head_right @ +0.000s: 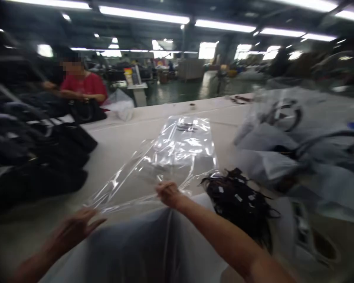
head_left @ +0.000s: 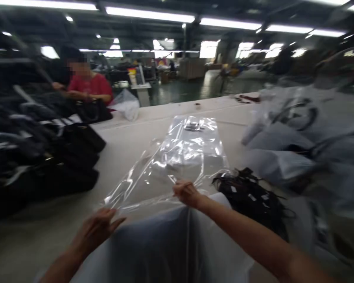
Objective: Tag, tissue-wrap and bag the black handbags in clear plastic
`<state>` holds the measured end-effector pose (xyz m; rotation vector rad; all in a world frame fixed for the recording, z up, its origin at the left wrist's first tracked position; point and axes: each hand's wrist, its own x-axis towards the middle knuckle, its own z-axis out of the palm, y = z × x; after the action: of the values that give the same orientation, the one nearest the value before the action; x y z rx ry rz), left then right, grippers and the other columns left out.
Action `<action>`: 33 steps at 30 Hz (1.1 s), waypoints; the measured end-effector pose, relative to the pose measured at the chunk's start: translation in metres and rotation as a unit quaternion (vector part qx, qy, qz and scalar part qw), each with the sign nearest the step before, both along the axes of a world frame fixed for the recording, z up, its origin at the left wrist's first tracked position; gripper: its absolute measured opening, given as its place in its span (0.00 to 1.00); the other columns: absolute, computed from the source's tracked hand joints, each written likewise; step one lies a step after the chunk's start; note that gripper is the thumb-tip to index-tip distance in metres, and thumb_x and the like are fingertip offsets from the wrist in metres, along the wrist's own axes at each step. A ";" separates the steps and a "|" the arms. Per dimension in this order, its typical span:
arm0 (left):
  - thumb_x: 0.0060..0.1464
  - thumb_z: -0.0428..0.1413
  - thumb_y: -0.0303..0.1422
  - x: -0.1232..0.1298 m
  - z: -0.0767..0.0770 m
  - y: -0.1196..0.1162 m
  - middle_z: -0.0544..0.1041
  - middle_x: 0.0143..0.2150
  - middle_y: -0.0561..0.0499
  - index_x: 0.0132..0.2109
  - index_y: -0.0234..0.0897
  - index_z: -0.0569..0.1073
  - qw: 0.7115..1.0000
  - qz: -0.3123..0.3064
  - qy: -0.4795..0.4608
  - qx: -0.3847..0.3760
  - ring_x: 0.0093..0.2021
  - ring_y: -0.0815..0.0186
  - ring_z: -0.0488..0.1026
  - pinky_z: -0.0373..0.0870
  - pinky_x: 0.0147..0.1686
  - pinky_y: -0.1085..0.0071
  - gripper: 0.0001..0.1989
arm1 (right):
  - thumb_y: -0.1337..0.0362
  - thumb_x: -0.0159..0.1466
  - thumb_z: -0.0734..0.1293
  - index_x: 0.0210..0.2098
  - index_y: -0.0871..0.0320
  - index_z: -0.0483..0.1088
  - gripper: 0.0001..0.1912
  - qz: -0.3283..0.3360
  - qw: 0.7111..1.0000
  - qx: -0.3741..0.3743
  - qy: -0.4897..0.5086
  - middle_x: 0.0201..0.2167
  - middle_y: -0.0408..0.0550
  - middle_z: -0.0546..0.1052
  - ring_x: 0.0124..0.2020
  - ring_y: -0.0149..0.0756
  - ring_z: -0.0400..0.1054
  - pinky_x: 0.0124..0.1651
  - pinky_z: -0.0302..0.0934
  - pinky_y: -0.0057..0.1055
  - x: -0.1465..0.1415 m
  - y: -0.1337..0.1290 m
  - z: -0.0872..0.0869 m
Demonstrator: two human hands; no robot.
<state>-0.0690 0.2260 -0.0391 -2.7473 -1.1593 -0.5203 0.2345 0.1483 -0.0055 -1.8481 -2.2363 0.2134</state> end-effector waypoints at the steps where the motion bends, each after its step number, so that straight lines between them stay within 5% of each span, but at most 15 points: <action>1: 0.58 0.43 0.52 -0.017 0.011 -0.010 0.75 0.32 0.45 0.36 0.35 0.73 0.999 0.022 0.039 -0.015 0.35 0.60 0.73 0.69 0.37 0.66 0.25 | 0.69 0.56 0.67 0.25 0.60 0.68 0.04 -0.012 1.000 -0.002 0.018 0.31 0.50 0.74 0.34 0.35 0.67 0.34 0.56 0.28 0.000 0.005 -0.004; 6: 0.62 0.42 0.45 -0.014 0.045 -0.023 0.76 0.30 0.44 0.31 0.34 0.72 0.975 0.116 0.171 -0.087 0.36 0.60 0.74 0.66 0.36 0.69 0.23 | 0.62 0.50 0.73 0.23 0.58 0.62 0.14 -0.046 0.995 -0.045 0.080 0.22 0.40 0.68 0.25 0.29 0.60 0.27 0.49 0.25 -0.003 0.013 -0.019; 9: 0.62 0.43 0.45 -0.009 0.050 -0.019 0.76 0.30 0.45 0.31 0.34 0.73 0.965 0.144 0.193 -0.108 0.35 0.61 0.74 0.64 0.34 0.71 0.23 | 0.55 0.46 0.74 0.20 0.58 0.57 0.22 -0.020 0.985 -0.093 0.142 0.18 0.35 0.60 0.22 0.25 0.54 0.25 0.46 0.25 -0.003 0.009 -0.014; 15: 0.62 0.39 0.45 -0.012 0.056 -0.013 0.77 0.31 0.43 0.32 0.35 0.74 0.957 0.160 0.199 -0.138 0.35 0.58 0.74 0.62 0.33 0.70 0.25 | 0.44 0.53 0.63 0.18 0.57 0.48 0.26 0.009 0.918 -0.183 0.351 0.19 0.35 0.49 0.23 0.25 0.45 0.27 0.41 0.27 -0.004 0.009 0.002; 20: 0.61 0.41 0.45 -0.002 0.065 -0.006 0.77 0.29 0.43 0.26 0.36 0.73 0.947 0.186 0.168 -0.200 0.35 0.59 0.74 0.60 0.33 0.70 0.25 | 0.44 0.53 0.62 0.20 0.57 0.54 0.23 -0.004 0.889 -0.206 0.410 0.20 0.36 0.52 0.23 0.26 0.47 0.28 0.42 0.28 -0.002 0.010 0.005; 30: 0.59 0.41 0.45 0.008 0.075 0.004 0.76 0.29 0.39 0.28 0.35 0.76 0.928 0.186 0.186 -0.263 0.35 0.56 0.74 0.63 0.34 0.68 0.26 | 0.61 0.42 0.68 0.17 0.57 0.55 0.15 -0.075 0.911 -0.161 0.372 0.17 0.34 0.55 0.22 0.25 0.49 0.27 0.44 0.27 -0.007 0.019 -0.006; 33: 0.58 0.44 0.41 0.009 0.076 0.009 0.77 0.30 0.39 0.30 0.34 0.77 0.920 0.191 0.202 -0.277 0.36 0.57 0.75 0.65 0.34 0.70 0.21 | 0.64 0.43 0.68 0.18 0.57 0.54 0.15 -0.091 0.939 -0.118 0.310 0.16 0.35 0.57 0.22 0.25 0.50 0.27 0.45 0.27 -0.015 0.015 0.000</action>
<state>-0.0596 0.2354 0.0370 -2.7024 -1.8670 0.4720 0.2199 0.1637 -0.0060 -1.7530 -1.6491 0.9222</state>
